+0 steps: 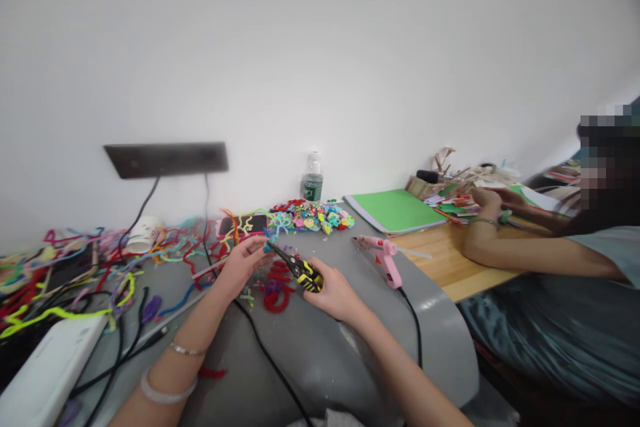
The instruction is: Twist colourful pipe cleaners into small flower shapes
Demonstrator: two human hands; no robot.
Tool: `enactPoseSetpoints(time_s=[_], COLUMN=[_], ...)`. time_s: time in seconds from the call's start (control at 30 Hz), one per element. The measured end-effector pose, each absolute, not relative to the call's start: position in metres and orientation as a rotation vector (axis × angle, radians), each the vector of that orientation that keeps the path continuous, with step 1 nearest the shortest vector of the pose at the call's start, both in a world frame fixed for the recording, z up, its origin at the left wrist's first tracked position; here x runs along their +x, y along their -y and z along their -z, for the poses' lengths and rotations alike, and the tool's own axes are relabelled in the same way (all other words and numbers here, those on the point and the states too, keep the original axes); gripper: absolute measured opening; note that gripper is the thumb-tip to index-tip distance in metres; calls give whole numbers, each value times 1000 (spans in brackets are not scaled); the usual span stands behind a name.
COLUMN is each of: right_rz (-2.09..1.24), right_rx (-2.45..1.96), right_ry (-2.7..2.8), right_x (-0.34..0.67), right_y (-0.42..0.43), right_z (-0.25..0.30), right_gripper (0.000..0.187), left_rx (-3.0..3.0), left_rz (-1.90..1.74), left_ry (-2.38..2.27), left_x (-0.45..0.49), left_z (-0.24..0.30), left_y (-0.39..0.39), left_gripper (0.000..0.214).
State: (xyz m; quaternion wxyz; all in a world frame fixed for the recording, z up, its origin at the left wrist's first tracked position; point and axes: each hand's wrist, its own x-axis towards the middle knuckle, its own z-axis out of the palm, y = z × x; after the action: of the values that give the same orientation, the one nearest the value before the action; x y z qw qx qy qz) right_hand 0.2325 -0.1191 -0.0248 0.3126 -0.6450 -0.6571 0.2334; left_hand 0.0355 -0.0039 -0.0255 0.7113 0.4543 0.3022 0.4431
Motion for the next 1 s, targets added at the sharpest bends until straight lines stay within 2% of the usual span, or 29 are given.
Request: enactPoseSetpoints(time_s=[0.43, 0.67, 1.0], right_rz=[-687, -634, -607], right_rx=[-1692, -1691, -1683], right_ry=[1758, 1746, 1744], right_x=[234, 233, 232], right_y=[122, 118, 114], right_z=[24, 30, 31], right_gripper=[35, 25, 26], left_rx=[1026, 1014, 1020], left_rz=[-935, -954, -1004], left_ry=[-705, -732, -751], left_x=[33, 33, 35], left_z=[21, 23, 26], left_y=[7, 6, 4], left_gripper=[46, 49, 48])
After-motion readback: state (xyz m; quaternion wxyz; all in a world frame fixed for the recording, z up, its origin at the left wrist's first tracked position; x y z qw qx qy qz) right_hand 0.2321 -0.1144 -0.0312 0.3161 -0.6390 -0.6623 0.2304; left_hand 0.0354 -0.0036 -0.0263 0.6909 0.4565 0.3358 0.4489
